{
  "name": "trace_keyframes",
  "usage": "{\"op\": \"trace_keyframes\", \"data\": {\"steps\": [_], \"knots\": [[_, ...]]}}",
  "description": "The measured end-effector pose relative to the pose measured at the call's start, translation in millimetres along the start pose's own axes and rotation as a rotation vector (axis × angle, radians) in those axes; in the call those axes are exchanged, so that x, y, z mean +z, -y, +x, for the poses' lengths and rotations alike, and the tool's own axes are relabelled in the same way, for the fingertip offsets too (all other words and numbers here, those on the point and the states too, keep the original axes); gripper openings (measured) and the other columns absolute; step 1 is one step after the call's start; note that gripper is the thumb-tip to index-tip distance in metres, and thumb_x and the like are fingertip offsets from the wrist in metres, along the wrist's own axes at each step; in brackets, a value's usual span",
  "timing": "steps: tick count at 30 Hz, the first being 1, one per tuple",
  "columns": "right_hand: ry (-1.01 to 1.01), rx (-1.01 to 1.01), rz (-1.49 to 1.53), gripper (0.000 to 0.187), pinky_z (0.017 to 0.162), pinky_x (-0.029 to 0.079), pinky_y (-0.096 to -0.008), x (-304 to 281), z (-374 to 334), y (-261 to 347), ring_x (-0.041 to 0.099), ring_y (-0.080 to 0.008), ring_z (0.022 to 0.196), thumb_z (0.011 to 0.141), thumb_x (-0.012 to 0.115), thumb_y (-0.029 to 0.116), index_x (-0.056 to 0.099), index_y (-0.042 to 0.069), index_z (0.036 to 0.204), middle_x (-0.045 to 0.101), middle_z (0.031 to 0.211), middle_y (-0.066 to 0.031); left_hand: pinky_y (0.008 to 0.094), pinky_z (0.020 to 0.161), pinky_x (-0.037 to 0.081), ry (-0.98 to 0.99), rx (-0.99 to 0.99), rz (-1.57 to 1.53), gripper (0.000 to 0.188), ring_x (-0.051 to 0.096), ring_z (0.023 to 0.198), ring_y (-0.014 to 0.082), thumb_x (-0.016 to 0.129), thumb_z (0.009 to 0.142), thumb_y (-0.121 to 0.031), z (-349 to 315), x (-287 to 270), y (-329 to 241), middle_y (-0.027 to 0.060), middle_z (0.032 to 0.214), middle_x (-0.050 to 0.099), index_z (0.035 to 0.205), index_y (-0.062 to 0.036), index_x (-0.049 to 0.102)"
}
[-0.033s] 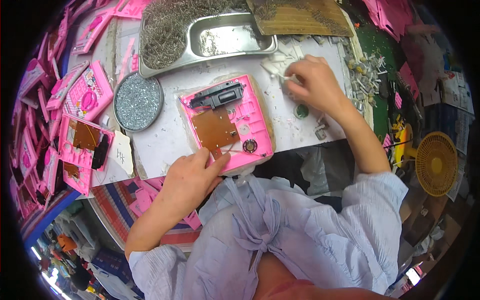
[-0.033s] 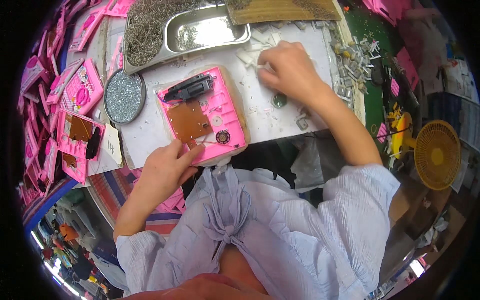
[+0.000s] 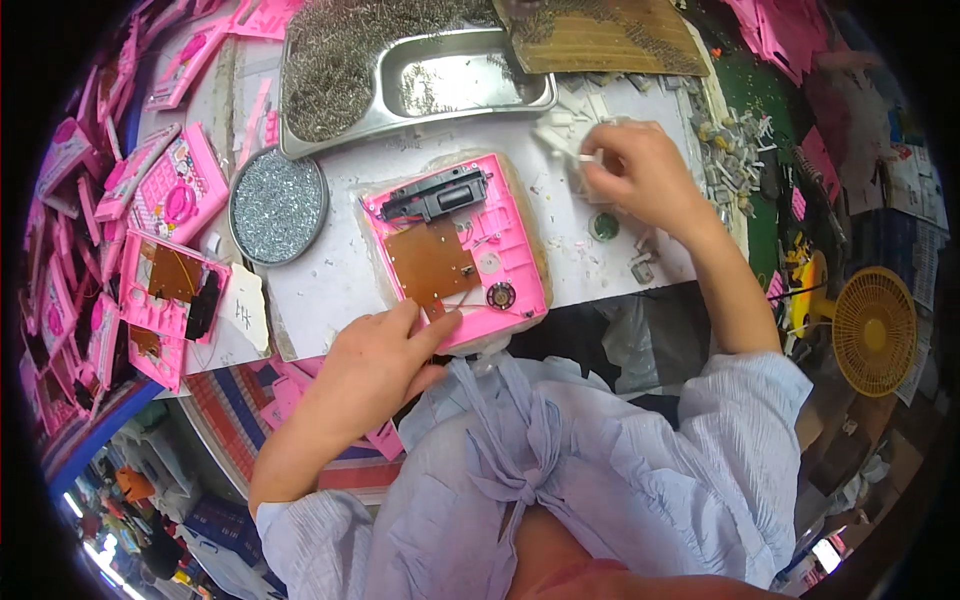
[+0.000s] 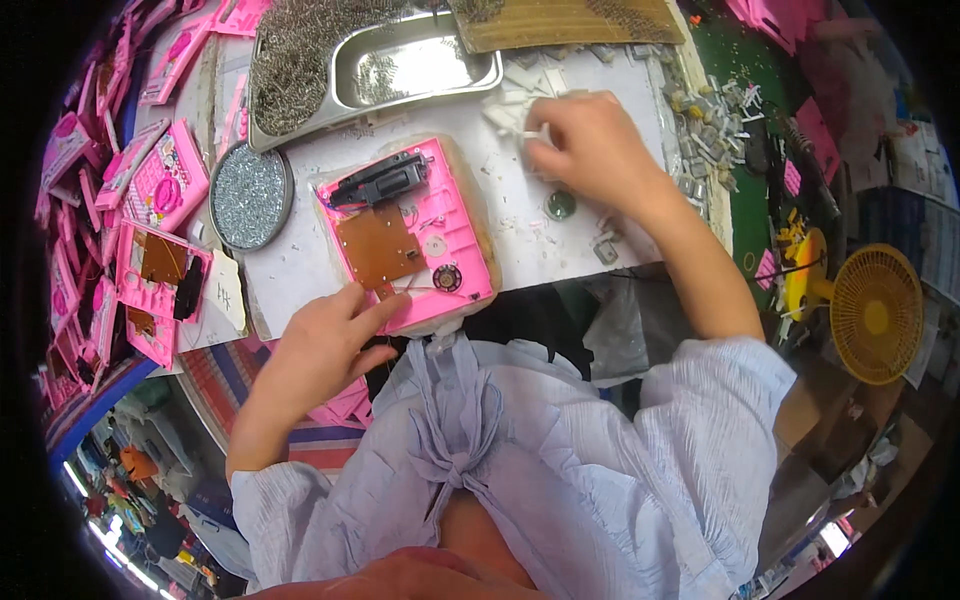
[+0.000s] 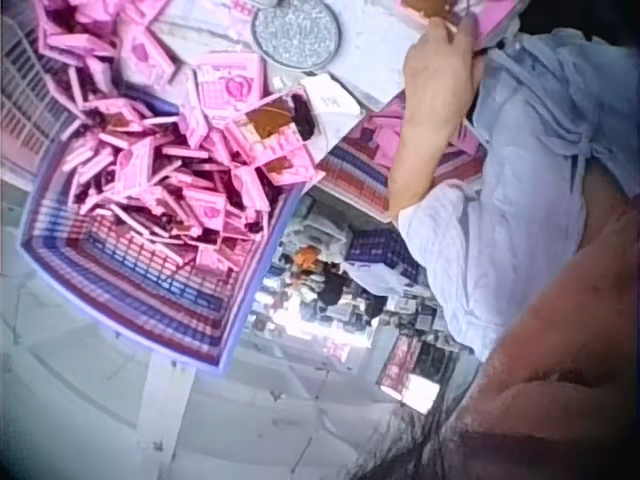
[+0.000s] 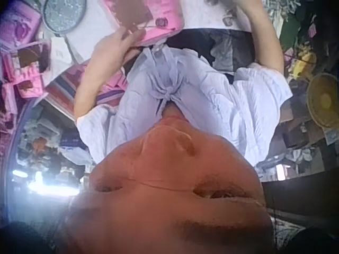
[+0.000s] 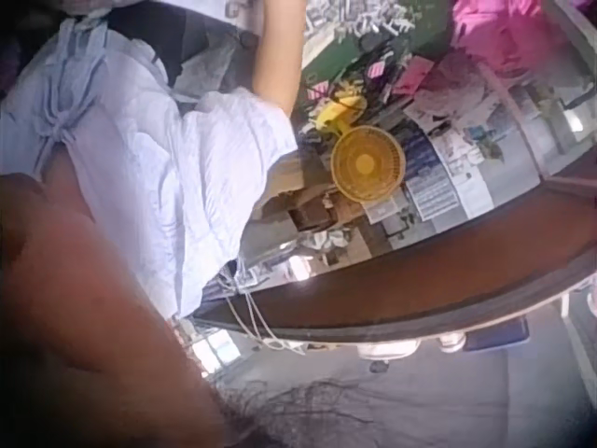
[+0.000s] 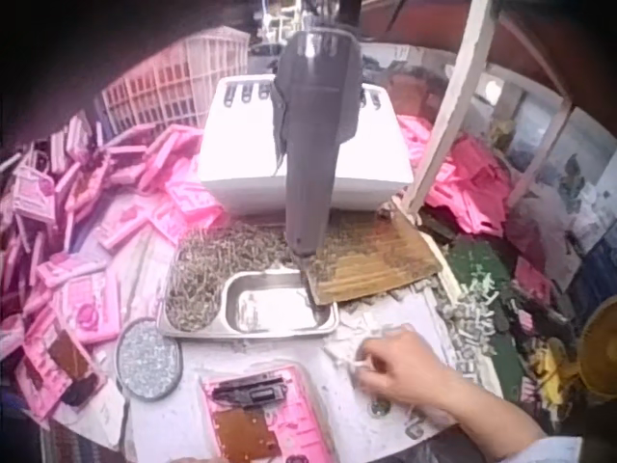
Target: The recorder is assembling and fixing internal components of pink toy cameras, including soldering wires and using an electric screwdriver to secure the housing.
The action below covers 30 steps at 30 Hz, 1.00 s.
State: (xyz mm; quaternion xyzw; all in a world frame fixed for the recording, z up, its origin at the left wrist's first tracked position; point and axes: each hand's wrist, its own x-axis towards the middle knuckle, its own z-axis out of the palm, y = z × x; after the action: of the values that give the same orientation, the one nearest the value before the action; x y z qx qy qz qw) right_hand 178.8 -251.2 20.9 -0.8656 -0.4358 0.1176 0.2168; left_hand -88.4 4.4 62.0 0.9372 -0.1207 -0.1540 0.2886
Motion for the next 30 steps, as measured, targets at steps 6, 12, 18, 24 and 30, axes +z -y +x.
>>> {"op": "trace_keyframes", "data": {"steps": [6, 12, 18, 24, 30], "knots": [[-0.045, 0.197, 0.109, 0.02, 0.063, 0.051, -0.0404, -31.3, -30.5, 7.2, 0.065, -0.0286, 0.064, 0.081, 0.069, 0.019, 0.069, 0.006, 0.096, 0.068, 0.071, -0.0114, 0.0441, 0.074, 0.054, -0.381, 0.041, 0.076, 0.015, 0.068, 0.083, 0.0326, 0.072, 0.087, -0.015, 98.0, -67.2, 53.0, 0.0115, 0.086, 0.067, 0.098, -0.0049, 0.071], [-0.216, 0.233, -0.001, 0.02, 0.075, 0.05, -0.0319, -49.7, -40.2, -3.7, 0.065, -0.0186, 0.076, 0.085, 0.066, 0.002, 0.073, 0.002, 0.104, 0.07, 0.082, -0.0101, 0.0458, 0.077, 0.054, -0.208, 0.011, 0.428, 0.012, 0.068, 0.087, 0.0354, 0.072, 0.085, -0.017, 181.1, -86.0, 96.0, 0.0124, 0.093, 0.07, 0.091, -0.0062, 0.073], [-0.312, 0.105, 0.213, 0.021, 0.067, 0.05, -0.0332, -37.2, -33.7, -9.6, 0.064, -0.0202, 0.072, 0.081, 0.068, 0.007, 0.074, 0.003, 0.101, 0.066, 0.078, -0.0086, 0.0447, 0.079, 0.055, -0.071, 0.037, 0.498, 0.018, 0.069, 0.09, 0.033, 0.072, 0.085, -0.017, 217.6, -80.1, 95.9, 0.0153, 0.094, 0.07, 0.096, -0.0032, 0.074], [-0.325, 0.061, 0.27, 0.019, 0.067, 0.05, -0.0316, -30.5, -31.6, -3.8, 0.063, -0.0192, 0.071, 0.082, 0.069, 0.005, 0.074, 0.003, 0.1, 0.065, 0.077, -0.0087, 0.0381, 0.075, 0.052, -0.375, 0.012, 0.052, 0.014, 0.066, 0.084, 0.0277, 0.067, 0.087, -0.011, 210.7, -85.7, 92.9, 0.0151, 0.092, 0.069, 0.096, -0.0001, 0.07], [-0.307, 0.061, 0.281, 0.018, 0.067, 0.05, -0.0321, -30.9, -29.1, 8.4, 0.063, -0.0201, 0.07, 0.082, 0.071, 0.007, 0.073, 0.004, 0.099, 0.064, 0.076, -0.0085, 0.0448, 0.082, 0.055, -0.3, 0.082, 0.354, 0.015, 0.068, 0.094, 0.0351, 0.07, 0.085, -0.01, 209.7, -81.6, 99.8, 0.0132, 0.103, 0.069, 0.098, -0.005, 0.072]]}}
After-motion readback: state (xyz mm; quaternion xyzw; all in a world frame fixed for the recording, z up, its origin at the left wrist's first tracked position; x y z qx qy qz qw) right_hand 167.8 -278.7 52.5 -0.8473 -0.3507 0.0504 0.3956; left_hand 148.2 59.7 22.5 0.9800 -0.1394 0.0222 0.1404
